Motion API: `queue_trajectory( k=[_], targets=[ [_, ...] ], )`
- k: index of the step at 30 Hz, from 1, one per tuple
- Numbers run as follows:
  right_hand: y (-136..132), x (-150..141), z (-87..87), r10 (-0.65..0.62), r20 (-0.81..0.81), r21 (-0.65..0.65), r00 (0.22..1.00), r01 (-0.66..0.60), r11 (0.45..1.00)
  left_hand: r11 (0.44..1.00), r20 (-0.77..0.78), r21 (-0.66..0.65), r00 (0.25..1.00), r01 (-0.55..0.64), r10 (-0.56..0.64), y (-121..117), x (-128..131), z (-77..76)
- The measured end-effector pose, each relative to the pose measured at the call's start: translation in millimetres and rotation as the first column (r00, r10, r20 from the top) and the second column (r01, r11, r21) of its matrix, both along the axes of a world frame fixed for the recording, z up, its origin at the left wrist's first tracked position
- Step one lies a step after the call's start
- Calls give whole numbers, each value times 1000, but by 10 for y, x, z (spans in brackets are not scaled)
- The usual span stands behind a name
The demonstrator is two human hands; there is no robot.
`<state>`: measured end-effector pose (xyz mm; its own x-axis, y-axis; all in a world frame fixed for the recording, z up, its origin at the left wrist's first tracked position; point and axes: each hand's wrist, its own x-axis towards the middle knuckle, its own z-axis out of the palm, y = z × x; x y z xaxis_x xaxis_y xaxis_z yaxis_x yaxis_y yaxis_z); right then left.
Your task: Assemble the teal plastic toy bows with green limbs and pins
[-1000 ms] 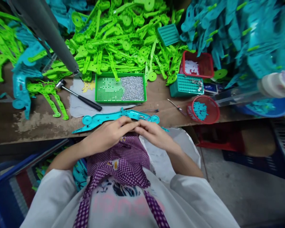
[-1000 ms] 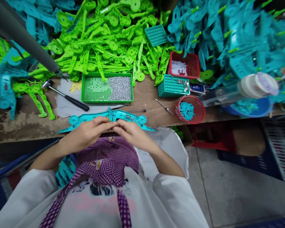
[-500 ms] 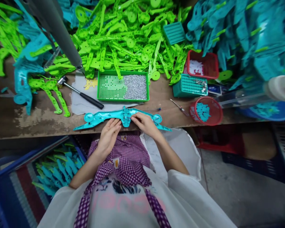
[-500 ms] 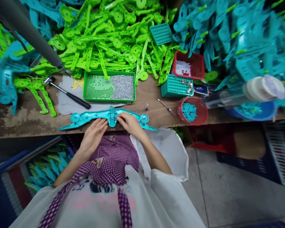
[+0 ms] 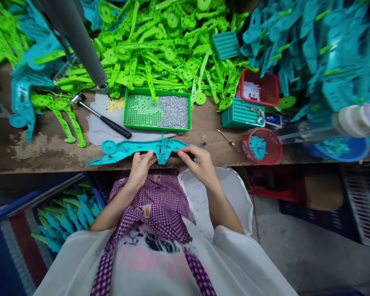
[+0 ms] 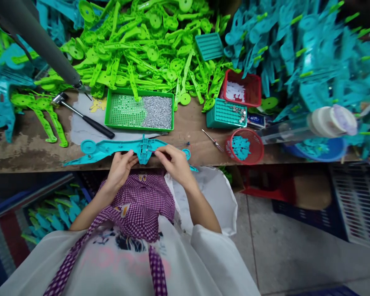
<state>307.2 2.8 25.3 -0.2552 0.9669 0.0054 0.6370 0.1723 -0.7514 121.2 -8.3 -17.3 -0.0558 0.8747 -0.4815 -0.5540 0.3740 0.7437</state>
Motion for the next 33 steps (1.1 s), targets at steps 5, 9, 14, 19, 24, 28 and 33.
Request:
queue_trajectory(
  k=[5, 9, 14, 19, 24, 28, 33],
  targets=[
    [43, -37, -29, 71, 325, -34, 943, -64, 997, 999, 19, -3, 999, 46, -46, 13, -33, -14],
    [68, -158, -65, 89, 455, -20, 886, -90, 996, 994, 66, -18, 992, 107, -106, 23, -65, -2],
    [111, -218, -28, 79, 494, -34, 866, -72, 997, 999, 55, -25, 998, 31, -30, 28, -48, -15],
    [84, -158, 5, 186, 414, 24, 891, -215, 976, 999, 69, -35, 998, -5, 8, 31, -23, -21],
    [53, -202, -47, 97, 489, 88, 867, -159, 983, 999, 69, -25, 997, -24, 26, 32, -12, 1],
    [83, -292, -43, 47, 496, 84, 867, -102, 991, 995, 16, 70, 998, 67, -68, 27, -23, 35],
    [88, -354, 36, 61, 523, 0, 850, -72, 997, 990, -52, 102, 994, 100, -95, 8, -64, 31]
  ],
)
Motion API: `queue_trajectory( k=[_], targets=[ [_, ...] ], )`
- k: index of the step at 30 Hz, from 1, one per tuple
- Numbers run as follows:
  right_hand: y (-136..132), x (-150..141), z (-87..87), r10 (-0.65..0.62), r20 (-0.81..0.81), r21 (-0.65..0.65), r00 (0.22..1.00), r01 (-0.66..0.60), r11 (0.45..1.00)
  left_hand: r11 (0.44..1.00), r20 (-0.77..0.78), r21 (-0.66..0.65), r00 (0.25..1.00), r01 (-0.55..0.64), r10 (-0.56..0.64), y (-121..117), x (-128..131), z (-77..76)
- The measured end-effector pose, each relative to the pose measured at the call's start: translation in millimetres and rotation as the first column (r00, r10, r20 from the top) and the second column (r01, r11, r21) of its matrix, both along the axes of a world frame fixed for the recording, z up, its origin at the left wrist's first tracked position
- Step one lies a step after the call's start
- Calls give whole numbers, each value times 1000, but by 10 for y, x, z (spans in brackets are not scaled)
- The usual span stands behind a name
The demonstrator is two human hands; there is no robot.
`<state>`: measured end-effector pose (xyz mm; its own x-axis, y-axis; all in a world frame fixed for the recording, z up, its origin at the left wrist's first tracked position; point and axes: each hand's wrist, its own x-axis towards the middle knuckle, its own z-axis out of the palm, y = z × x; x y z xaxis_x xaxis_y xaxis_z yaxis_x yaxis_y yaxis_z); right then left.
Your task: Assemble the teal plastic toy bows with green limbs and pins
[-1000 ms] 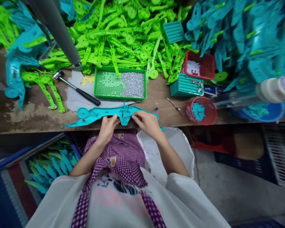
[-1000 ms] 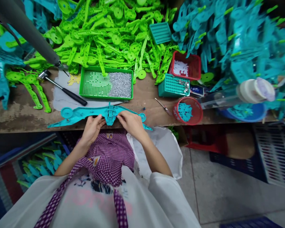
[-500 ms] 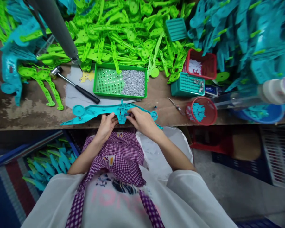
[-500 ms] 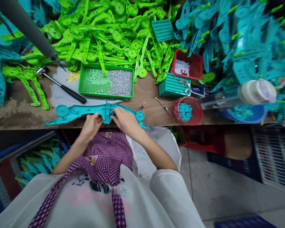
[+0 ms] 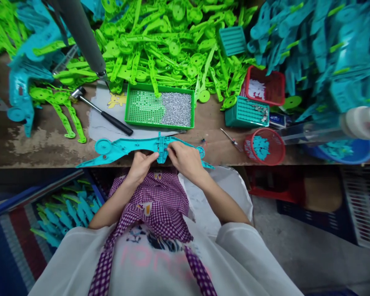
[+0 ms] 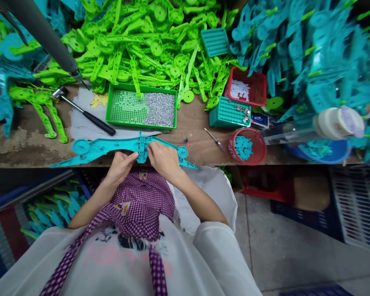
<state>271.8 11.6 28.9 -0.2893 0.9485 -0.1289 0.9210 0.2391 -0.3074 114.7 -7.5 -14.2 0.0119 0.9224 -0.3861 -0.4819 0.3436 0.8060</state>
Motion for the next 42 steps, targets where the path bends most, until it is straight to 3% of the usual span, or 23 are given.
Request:
queue_trajectory(
  k=[10, 20, 22, 24, 26, 28, 30, 32, 35, 38, 42],
  targets=[
    [-13, -82, -51, -74, -46, -97, 996, 69, 993, 1000, 68, -6, 998, 3, -3, 29, -17, -10],
    [-151, 69, 35, -16, -93, -15, 996, 15, 1000, 999, 74, -21, 997, -29, 31, 27, 12, -64],
    [-142, 25, -2, -19, -53, 18, 998, 20, 1000, 1000, 27, -18, 1000, 10, -9, 2, -49, -81],
    [-125, -35, -59, -28, -31, 27, 999, 29, 999, 989, -56, -24, 988, 144, -145, -34, -197, -51],
    [-113, -85, -110, -39, -16, 30, 999, 39, 999, 939, -214, -24, 916, 343, -340, -63, -404, 39],
    [-107, -122, -131, -22, 2, 36, 1000, 22, 999, 890, -493, 33, 782, 455, -382, -53, -595, 164],
    [-95, -158, -117, 10, 22, 41, 1000, -11, 999, 861, -774, 156, 602, 485, -199, 18, -703, 266],
    [-63, -204, -84, 36, 30, 46, 999, -38, 998, 815, -912, 236, 410, 529, -1, 144, -719, 295],
    [33, -280, -47, 53, 27, 31, 998, -54, 998, 743, -972, 171, 232, 647, 22, 362, -676, 214],
    [159, -286, -51, 76, -6, -41, 997, -77, 996, 707, -977, 126, 211, 696, -35, 502, -685, 117],
    [294, -120, -72, 56, -214, -180, 975, -96, 979, 724, -951, 149, 298, 674, -83, 553, -774, 88]
  ],
)
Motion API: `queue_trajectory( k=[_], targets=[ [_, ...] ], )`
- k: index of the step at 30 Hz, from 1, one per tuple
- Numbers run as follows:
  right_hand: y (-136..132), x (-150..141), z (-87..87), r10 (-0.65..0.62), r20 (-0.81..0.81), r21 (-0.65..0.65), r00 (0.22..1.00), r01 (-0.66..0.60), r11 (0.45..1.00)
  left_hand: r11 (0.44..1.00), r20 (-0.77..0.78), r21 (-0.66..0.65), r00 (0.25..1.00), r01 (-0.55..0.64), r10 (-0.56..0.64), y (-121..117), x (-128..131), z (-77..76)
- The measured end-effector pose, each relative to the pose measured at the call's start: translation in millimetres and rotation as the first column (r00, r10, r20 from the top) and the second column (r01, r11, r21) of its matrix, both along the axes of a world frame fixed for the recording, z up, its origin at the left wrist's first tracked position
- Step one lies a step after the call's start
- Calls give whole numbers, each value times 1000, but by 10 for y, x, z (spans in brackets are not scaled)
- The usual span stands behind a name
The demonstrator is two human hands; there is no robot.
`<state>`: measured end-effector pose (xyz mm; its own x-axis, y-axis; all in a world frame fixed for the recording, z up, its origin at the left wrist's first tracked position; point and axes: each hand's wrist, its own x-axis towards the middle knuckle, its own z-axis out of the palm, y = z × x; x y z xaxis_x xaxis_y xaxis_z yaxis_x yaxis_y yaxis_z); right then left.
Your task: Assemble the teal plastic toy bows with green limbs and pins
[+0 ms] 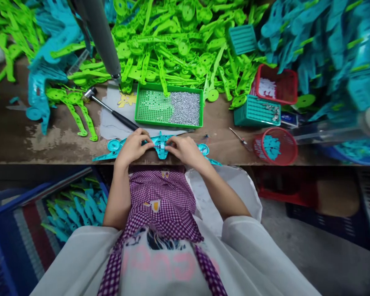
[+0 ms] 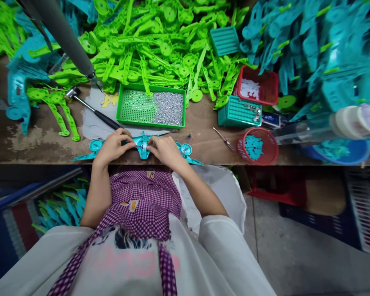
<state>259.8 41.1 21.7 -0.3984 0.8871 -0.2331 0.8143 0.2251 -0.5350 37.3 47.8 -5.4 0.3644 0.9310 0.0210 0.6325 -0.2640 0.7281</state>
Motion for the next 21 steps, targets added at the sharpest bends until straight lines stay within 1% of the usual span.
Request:
queue_trajectory(
  k=[2, 3, 5, 7, 9, 11, 14, 16, 18, 21],
  targets=[
    [36, 90, -22, -18, -126, -45, 992, 13, 999, 1000, 34, -16, 999, -16, 17, 4, -31, 7],
    [46, 118, -41, -30, -167, -34, 986, 24, 999, 1000, 45, -17, 999, -18, 19, 5, -41, 10],
    [57, 134, -96, -45, -204, 39, 978, 54, 998, 1000, 58, -14, 998, -7, 7, 10, -60, 19],
    [62, 119, -162, -31, -231, 104, 972, 56, 993, 1000, 62, -16, 998, 10, -9, 16, -92, 34],
    [71, 107, -214, -7, -278, 113, 961, 40, 993, 999, 57, -26, 998, 35, -33, 22, -143, 62],
    [89, 117, -239, 10, -314, 89, 949, 19, 996, 996, 40, -28, 996, 80, -79, 21, -202, 100],
    [133, 154, -230, 37, -314, 44, 949, -25, 999, 989, 7, -9, 989, 146, -146, 9, -267, 145],
    [159, 173, -215, 70, -291, 28, 954, -65, 998, 989, -1, 20, 989, 146, -146, 7, -287, 148],
    [166, 181, -204, 138, -267, 40, 954, -132, 990, 990, 1, 39, 991, 134, -134, 16, -297, 126],
    [132, 181, -207, 271, -209, 108, 940, -253, 961, 989, 6, 34, 990, 142, -142, 51, -313, 76]
  ],
)
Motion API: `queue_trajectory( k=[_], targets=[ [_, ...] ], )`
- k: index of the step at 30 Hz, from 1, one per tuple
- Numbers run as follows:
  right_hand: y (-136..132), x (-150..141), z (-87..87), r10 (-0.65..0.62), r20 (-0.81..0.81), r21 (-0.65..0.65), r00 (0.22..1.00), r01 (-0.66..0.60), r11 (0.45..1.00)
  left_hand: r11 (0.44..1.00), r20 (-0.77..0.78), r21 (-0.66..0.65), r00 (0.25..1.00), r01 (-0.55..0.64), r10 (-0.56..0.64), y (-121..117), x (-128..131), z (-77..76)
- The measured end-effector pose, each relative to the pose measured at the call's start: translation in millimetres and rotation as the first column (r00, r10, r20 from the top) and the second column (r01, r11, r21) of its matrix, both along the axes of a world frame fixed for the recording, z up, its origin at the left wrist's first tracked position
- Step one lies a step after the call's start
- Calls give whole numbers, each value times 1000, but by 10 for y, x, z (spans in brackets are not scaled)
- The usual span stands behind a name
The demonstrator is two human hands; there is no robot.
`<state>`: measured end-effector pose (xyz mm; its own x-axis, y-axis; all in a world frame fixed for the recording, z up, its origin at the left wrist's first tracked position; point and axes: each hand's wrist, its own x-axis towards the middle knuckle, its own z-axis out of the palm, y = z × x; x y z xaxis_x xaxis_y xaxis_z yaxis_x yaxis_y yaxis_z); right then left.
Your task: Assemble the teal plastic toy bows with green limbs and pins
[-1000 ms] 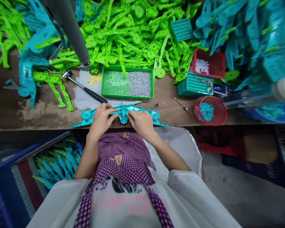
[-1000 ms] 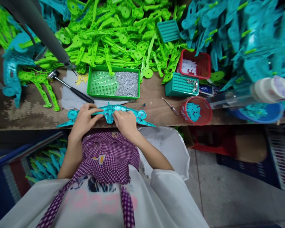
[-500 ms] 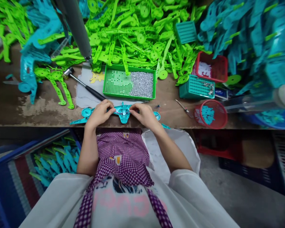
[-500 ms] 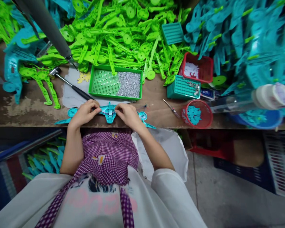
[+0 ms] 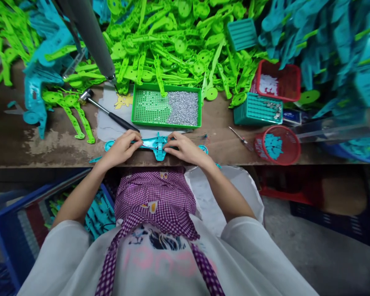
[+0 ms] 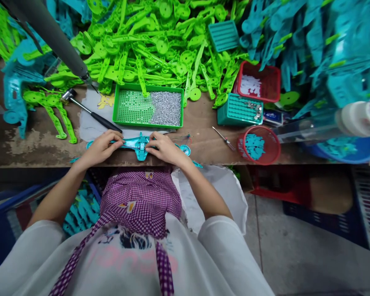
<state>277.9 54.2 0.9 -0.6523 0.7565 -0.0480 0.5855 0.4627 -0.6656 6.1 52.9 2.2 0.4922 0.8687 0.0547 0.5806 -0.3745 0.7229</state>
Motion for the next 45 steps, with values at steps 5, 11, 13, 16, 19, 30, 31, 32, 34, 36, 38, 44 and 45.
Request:
queue_trajectory(
  k=[5, 11, 13, 16, 19, 30, 31, 32, 34, 36, 38, 44, 45],
  targets=[
    [-52, 43, -38, 64, 50, 133, 997, -70, 989, 1000, 16, -3, 1000, 18, -18, 39, -25, -42],
    [-38, 81, -79, 121, 46, 183, 992, -127, 975, 1000, 17, -8, 1000, 22, -22, 31, -35, -60],
    [-55, 52, -62, 136, 133, 221, 982, -164, 962, 1000, 20, -6, 999, 27, -27, 28, -28, -60],
    [-94, 37, -1, 155, 265, 254, 952, -224, 941, 999, 23, -4, 999, 36, -35, 19, -15, -57],
    [-137, 103, 36, 117, 189, 225, 975, -159, 961, 1000, 80, 5, 996, -27, 26, 4, -40, -63],
    [-524, 323, 55, -310, 130, 300, 942, 261, 918, 773, 159, 350, 847, -529, 507, -152, -368, 155],
    [-570, 377, 76, -376, 114, 332, 920, 321, 887, 769, 165, 355, 845, -532, 508, -169, -400, 139],
    [-608, 437, 85, -443, 94, 353, 892, 387, 852, 769, 169, 355, 845, -532, 507, -181, -432, 111],
    [-645, 564, 59, -573, 51, 358, 818, 521, 775, 765, 180, 344, 838, -544, 515, -194, -491, 39],
    [-628, 673, -4, -665, 31, 318, 746, 624, 714, 762, 178, 324, 828, -560, 533, -196, -529, -21],
    [-576, 750, -64, -680, 57, 247, 731, 650, 719, 773, 161, 302, 829, -557, 535, -198, -539, -47],
    [-437, 806, -57, -606, 82, 119, 791, 596, 794, 809, 94, 301, 860, -505, 501, -225, -485, -45],
    [-423, 794, -51, -608, 81, 122, 790, 597, 793, 809, 96, 300, 860, -505, 501, -228, -477, -53]
  ],
)
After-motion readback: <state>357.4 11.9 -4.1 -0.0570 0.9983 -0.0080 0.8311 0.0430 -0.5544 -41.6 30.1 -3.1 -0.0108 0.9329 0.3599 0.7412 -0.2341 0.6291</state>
